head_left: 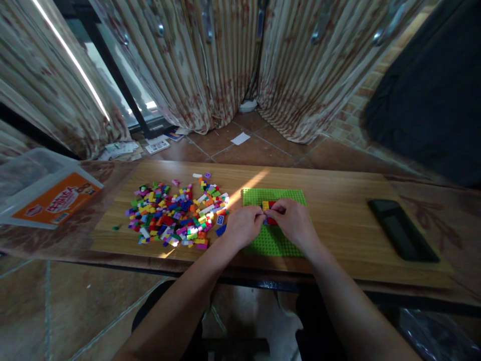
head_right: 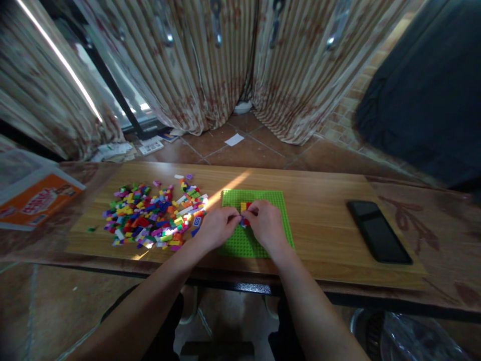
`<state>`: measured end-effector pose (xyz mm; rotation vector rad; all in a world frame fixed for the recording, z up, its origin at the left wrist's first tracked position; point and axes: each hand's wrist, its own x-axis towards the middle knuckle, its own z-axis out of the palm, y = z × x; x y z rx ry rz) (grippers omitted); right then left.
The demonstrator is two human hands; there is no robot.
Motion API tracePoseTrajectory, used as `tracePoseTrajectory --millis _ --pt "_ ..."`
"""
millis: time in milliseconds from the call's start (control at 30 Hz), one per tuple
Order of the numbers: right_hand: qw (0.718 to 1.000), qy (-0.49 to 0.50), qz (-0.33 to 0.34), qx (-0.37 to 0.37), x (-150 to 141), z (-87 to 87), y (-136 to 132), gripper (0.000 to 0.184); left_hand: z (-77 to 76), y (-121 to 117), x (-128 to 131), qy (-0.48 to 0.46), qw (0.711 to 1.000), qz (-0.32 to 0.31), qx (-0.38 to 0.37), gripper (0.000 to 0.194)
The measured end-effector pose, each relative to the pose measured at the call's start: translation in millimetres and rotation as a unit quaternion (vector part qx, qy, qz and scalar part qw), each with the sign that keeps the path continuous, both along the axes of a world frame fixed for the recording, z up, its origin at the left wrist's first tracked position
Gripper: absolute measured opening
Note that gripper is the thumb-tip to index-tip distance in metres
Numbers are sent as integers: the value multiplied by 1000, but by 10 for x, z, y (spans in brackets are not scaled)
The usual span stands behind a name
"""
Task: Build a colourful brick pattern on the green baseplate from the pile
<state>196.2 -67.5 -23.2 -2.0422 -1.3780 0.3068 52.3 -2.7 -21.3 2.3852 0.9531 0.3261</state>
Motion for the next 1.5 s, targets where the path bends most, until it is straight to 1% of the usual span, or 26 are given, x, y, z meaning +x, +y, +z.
tracePoseTrajectory --millis 67,133,233,333,400,467,600,700,800,967,1133,1233,1333,1500 --pt "998 50 -15 22 16 16 -29 26 16 71 -53 -42 999 -1 -19 24" --pt "993 92 -50 49 40 45 -48 28 54 164 -135 -83 996 11 -37 25" --pt "981 113 -113 108 79 85 -48 28 135 325 -299 -116 991 44 -41 26" --pt "967 126 -140 170 70 98 -35 27 189 493 -481 -124 986 101 -53 24" --pt "965 125 -128 194 17 103 -45 26 199 601 -605 -117 981 141 -65 22" --pt "971 95 -92 196 -66 116 -74 26 201 691 -736 -102 981 150 -67 19" --pt "986 14 17 167 -227 146 -142 25 234 764 -990 -50 989 94 -103 14" --pt "984 -5 65 167 -291 127 -149 24 274 735 -1095 -33 988 81 -125 13" --pt "981 -16 82 174 -323 86 -132 22 289 697 -1108 -10 989 73 -128 12" --pt "980 -26 99 170 -359 64 -121 21 284 676 -1069 54 991 80 -98 15" --pt "981 -33 105 162 -377 67 -121 20 357 651 -1085 76 992 35 -93 16" --pt "980 -34 109 160 -387 61 -120 21 386 645 -1108 91 992 19 -87 16" --pt "982 -27 111 148 -401 59 -119 23 340 664 -1127 78 994 33 -67 15" --pt "984 -24 119 130 -417 60 -117 24 221 711 -1107 32 996 81 -32 14"
